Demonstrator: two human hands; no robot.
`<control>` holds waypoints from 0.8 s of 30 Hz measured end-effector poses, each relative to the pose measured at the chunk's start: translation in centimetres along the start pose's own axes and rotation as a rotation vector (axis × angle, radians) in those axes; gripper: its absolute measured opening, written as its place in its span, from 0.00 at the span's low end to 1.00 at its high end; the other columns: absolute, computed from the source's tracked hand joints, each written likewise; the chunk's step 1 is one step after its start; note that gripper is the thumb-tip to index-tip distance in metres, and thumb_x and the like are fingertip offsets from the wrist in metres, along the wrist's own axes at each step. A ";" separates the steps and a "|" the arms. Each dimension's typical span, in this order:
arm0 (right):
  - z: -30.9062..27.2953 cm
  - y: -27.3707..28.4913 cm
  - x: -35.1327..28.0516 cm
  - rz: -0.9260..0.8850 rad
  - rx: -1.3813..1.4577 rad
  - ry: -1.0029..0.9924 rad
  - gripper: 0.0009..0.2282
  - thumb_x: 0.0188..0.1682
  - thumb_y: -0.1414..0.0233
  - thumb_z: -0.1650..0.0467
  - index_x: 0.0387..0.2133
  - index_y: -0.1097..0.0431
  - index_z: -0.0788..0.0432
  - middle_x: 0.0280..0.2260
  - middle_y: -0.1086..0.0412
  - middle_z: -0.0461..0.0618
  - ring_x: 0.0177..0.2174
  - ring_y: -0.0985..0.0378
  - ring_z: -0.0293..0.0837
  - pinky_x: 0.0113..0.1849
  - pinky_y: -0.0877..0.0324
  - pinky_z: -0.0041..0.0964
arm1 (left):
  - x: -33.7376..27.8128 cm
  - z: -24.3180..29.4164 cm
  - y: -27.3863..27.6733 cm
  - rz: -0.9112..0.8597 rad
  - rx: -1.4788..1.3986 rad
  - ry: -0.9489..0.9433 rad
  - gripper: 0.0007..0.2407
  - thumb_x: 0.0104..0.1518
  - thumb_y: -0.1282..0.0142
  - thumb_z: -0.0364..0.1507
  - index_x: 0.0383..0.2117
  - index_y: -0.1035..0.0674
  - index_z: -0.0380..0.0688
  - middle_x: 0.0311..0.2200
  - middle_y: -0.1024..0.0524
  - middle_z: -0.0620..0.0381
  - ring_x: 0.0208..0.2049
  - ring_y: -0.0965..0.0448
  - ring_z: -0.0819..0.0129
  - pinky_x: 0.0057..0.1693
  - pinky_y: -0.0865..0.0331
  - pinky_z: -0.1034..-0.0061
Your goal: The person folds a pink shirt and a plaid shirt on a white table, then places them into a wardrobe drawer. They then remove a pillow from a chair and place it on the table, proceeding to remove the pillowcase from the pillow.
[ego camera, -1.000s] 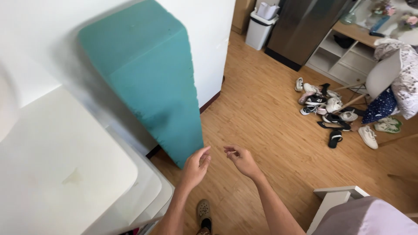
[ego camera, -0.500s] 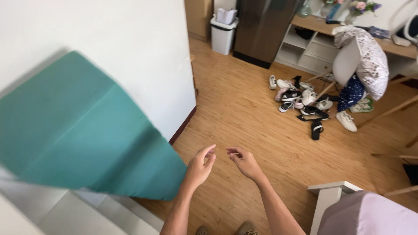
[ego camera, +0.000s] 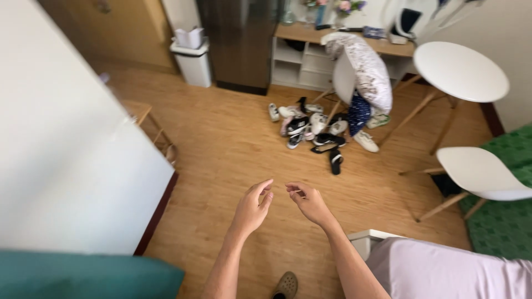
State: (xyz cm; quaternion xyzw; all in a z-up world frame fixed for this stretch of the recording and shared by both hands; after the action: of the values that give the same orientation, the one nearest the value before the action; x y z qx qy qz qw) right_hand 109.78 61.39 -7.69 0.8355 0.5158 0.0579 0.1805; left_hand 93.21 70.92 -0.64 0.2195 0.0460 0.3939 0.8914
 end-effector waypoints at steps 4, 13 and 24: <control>2.8 8.3 2.2 0.107 0.010 -0.049 0.13 0.50 0.46 0.74 0.48 0.26 0.61 0.41 0.21 0.49 0.36 0.21 0.40 0.39 0.25 0.34 | 6.2 2.5 -6.6 -0.068 -0.081 -0.029 0.15 0.60 0.45 0.29 0.54 0.23 0.41 0.49 0.20 0.48 0.49 0.18 0.60 0.53 0.26 0.67; 8.4 21.7 6.1 0.329 0.069 -0.178 0.14 0.52 0.48 0.73 0.50 0.27 0.61 0.43 0.21 0.49 0.38 0.20 0.36 0.41 0.25 0.33 | 18.2 5.7 -19.0 -0.316 -0.050 -0.111 0.16 0.60 0.44 0.28 0.54 0.23 0.42 0.49 0.20 0.49 0.48 0.18 0.59 0.53 0.27 0.66; 13.6 34.0 12.6 0.547 0.081 -0.311 0.13 0.51 0.48 0.74 0.49 0.27 0.62 0.38 0.23 0.48 0.36 0.21 0.37 0.39 0.26 0.32 | 34.0 7.7 -30.2 -0.531 -0.097 -0.209 0.16 0.59 0.43 0.27 0.55 0.23 0.43 0.44 0.17 0.50 0.45 0.17 0.60 0.52 0.26 0.68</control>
State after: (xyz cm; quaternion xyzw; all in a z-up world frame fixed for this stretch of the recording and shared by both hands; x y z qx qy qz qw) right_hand 148.08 55.49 -9.18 0.9486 0.2400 -0.0445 0.2014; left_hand 139.03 74.81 -3.56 0.1961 -0.0090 0.1239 0.9727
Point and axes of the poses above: each hand's wrist, its own x-axis towards the middle knuckle, its own y-axis out of the back of the hand, z = x × y, the point moved 10 cm from there along x, towards the middle knuckle
